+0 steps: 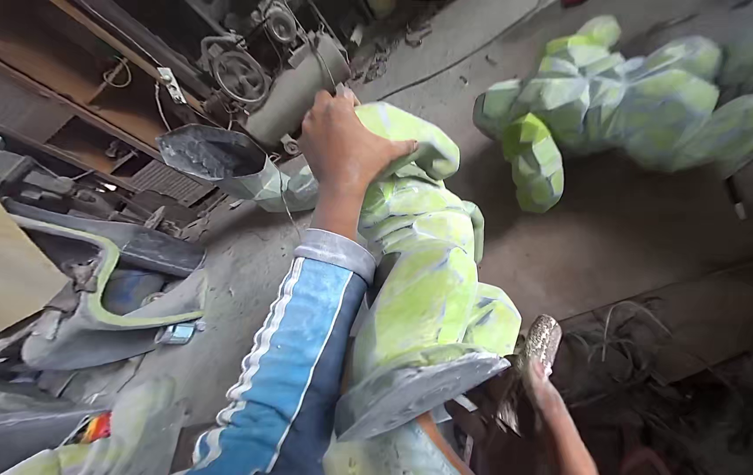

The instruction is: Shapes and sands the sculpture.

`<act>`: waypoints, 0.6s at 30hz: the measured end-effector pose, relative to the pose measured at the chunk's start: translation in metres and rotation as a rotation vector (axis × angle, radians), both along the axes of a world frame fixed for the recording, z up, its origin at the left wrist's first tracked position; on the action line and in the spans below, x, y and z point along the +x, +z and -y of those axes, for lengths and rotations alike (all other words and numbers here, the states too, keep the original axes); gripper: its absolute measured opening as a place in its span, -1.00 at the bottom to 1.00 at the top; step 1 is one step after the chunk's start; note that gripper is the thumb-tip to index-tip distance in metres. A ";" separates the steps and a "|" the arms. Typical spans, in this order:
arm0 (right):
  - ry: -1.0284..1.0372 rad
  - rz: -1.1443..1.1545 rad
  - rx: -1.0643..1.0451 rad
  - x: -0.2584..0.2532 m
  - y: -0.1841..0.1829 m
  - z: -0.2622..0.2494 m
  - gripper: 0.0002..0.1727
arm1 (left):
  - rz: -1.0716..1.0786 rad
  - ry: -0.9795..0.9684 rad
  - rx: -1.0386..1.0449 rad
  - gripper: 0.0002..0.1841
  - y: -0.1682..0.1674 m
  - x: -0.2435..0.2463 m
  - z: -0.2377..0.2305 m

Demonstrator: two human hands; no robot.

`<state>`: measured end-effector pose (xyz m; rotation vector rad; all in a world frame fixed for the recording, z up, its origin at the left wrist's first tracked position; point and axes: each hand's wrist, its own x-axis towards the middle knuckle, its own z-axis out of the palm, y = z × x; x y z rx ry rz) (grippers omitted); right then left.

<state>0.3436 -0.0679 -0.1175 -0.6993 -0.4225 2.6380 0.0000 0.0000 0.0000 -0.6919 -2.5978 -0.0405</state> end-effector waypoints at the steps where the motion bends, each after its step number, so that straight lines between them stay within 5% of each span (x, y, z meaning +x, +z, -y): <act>1: -0.055 0.001 -0.069 -0.007 0.004 0.004 -0.21 | 0.011 0.016 -0.005 0.08 0.001 0.000 -0.003; 5: -0.242 0.102 -0.152 -0.028 0.021 0.008 -0.24 | 0.092 0.032 -0.080 0.19 0.007 -0.001 -0.004; 9: -0.449 0.032 -0.141 -0.036 0.018 0.002 -0.39 | 0.254 -0.197 -0.168 0.27 0.025 -0.010 0.017; 11: -0.511 0.042 -0.109 -0.034 0.012 -0.008 -0.40 | 0.455 -0.410 -0.049 0.16 0.033 -0.024 0.037; 15: -0.484 0.092 -0.030 -0.016 -0.003 -0.041 -0.39 | 1.010 -0.581 0.259 -0.52 0.028 -0.041 0.070; 18: -0.474 0.197 0.035 -0.002 -0.009 -0.072 -0.45 | 1.306 -0.447 0.330 -0.36 0.020 -0.031 0.073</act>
